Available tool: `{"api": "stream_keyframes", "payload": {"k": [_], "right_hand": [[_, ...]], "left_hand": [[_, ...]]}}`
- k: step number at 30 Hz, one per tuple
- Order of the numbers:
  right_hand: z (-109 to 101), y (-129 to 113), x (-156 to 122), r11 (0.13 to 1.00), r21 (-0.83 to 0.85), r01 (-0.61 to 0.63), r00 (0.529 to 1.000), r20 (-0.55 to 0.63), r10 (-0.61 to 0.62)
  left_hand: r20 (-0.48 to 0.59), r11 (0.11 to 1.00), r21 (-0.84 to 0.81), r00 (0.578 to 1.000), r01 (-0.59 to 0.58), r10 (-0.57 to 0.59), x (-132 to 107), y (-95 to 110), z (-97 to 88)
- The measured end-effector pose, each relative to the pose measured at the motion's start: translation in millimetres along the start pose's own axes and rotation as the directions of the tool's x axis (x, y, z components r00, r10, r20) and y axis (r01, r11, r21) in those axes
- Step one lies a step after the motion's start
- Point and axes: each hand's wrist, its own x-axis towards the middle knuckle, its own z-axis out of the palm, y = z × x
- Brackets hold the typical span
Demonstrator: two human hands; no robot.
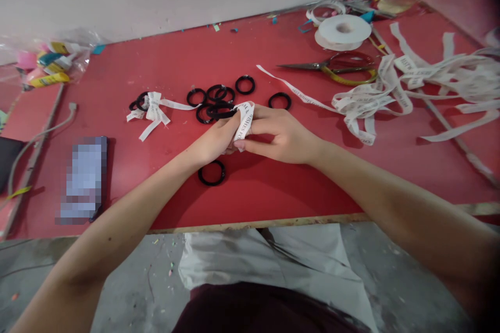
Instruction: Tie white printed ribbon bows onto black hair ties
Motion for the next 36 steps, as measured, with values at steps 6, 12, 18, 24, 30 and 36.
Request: {"api": "stream_keyframes", "payload": {"k": [6,12,18,24,30,36], "right_hand": [[0.4,0.4,-0.5,1.0,-0.012,0.006,1.0,-0.006,-0.006],[-0.2,0.2,-0.2,1.0,0.0,0.006,1.0,0.002,-0.006],[-0.7,-0.2,0.0,1.0,0.002,0.001,1.0,0.009,-0.001],[-1.5,-1.5,0.6,1.0,-0.009,-0.012,1.0,0.024,0.012],[-0.3,-0.2,-0.3,1.0,-0.002,-0.006,1.0,0.0,0.006],[-0.2,0.4,-1.9,0.999,-0.021,-0.033,0.999,0.012,0.034]], "left_hand": [[0.012,1.0,0.008,1.0,-0.002,0.001,0.4,-0.3,-0.9],[0.009,1.0,0.013,1.0,0.002,-0.003,0.1,-0.7,-0.5],[0.017,1.0,0.019,1.0,0.0,0.0,0.1,-0.7,-0.8],[0.032,1.0,0.006,0.999,-0.005,0.005,0.6,-1.9,-1.2],[0.039,1.0,0.004,0.999,-0.004,0.004,0.9,-1.4,-0.6],[0.035,1.0,0.007,0.999,-0.001,0.001,-0.1,0.4,0.6]]}}
